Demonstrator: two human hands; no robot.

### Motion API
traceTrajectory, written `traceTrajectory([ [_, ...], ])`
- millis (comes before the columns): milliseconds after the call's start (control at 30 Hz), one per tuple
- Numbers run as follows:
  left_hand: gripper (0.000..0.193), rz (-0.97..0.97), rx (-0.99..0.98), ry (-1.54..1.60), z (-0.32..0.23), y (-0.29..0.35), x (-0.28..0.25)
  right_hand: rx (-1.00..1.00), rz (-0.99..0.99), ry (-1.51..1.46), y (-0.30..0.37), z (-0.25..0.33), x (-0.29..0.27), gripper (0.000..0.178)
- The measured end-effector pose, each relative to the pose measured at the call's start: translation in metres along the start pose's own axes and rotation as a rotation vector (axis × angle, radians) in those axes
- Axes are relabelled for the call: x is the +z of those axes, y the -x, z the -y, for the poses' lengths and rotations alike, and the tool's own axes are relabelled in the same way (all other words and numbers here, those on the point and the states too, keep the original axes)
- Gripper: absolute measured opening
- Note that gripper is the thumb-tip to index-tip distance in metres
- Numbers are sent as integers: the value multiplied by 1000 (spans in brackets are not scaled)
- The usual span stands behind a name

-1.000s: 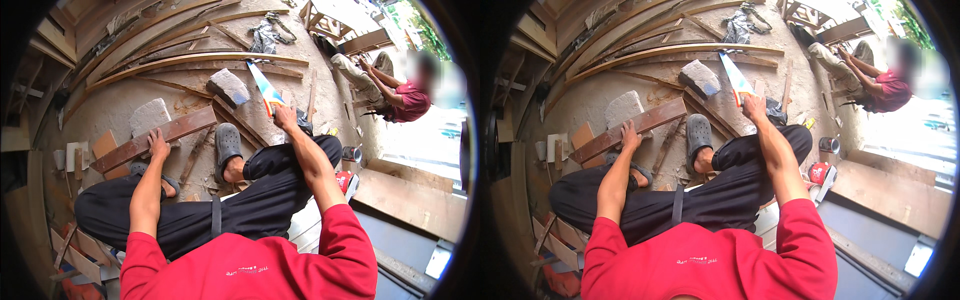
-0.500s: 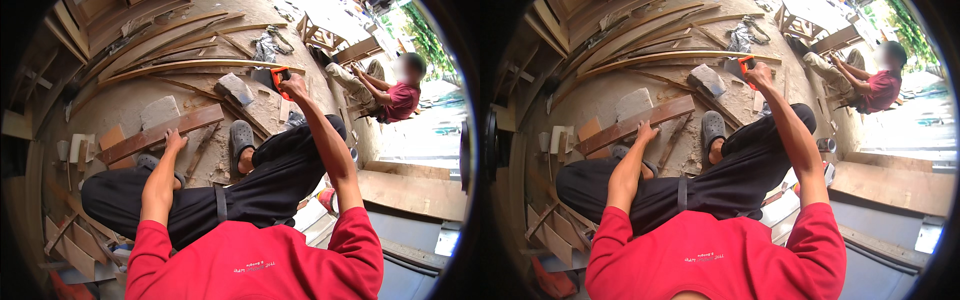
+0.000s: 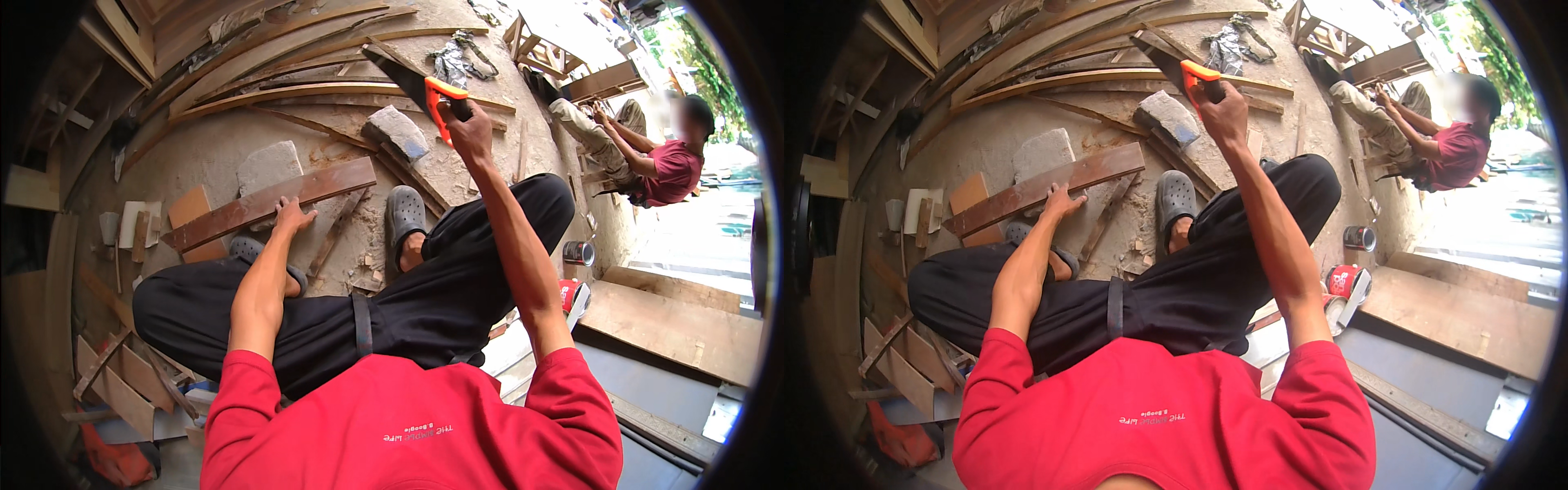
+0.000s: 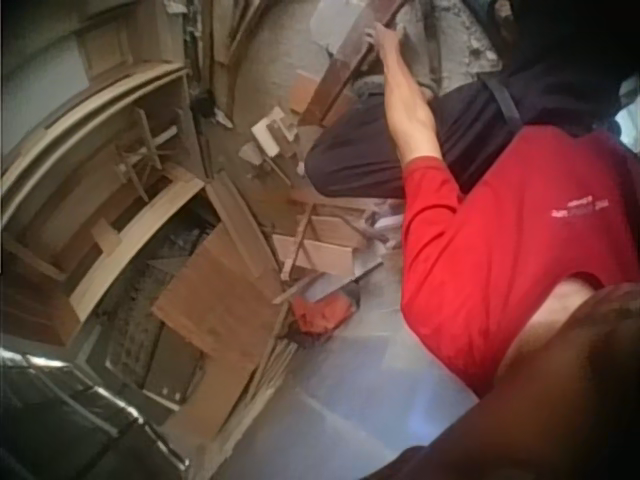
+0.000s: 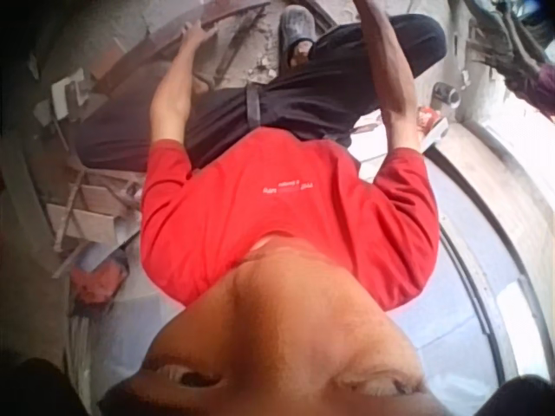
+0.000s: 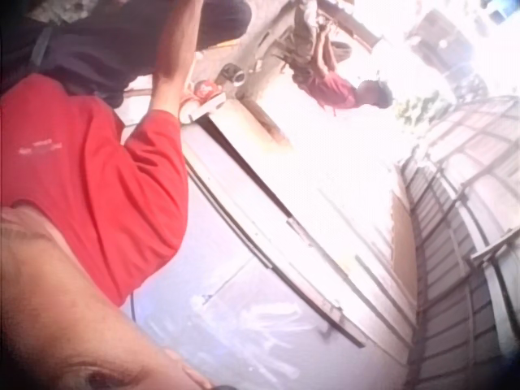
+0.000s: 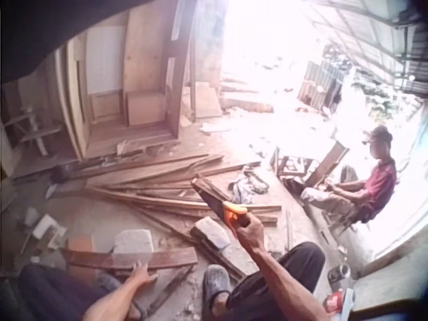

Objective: The person sits on the floor and uses a hand saw to cut a small wooden plank resting between their feet. They hold the plank steady with their left hand and saw with their right hand, completing the cut and separating the piece.

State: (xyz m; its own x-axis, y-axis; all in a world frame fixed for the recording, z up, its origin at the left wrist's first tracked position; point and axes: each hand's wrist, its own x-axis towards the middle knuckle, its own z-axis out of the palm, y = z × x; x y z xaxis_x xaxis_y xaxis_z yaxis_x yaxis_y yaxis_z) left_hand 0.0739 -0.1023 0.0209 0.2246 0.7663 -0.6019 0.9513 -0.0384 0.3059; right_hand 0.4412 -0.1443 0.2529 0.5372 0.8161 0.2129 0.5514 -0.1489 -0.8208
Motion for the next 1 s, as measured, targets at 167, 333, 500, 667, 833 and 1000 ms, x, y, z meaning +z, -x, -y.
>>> traceTrajectory([
  [167, 89, -6, -29, -25, -5, 8, 7, 113, 87, -23, 25, 12, -22, 42],
  [333, 87, -45, -18, -23, -3, 2, 11, 26, 84, -102, 31, 9, -30, 42],
  [500, 81, -106, -39, 26, -19, -8, 14, -11, 74, -106, 21, -8, -28, 35],
  [667, 60, -342, -52, 237, -39, -33, 13, 68, 117, -108, 1, -23, -13, 38],
  [833, 42, -491, -55, 303, -41, -41, 11, 214, 84, -250, -11, -36, 9, 42],
  [1000, 27, -588, -91, 613, -13, -57, 13, 295, 150, -390, -34, -53, 21, 50],
])
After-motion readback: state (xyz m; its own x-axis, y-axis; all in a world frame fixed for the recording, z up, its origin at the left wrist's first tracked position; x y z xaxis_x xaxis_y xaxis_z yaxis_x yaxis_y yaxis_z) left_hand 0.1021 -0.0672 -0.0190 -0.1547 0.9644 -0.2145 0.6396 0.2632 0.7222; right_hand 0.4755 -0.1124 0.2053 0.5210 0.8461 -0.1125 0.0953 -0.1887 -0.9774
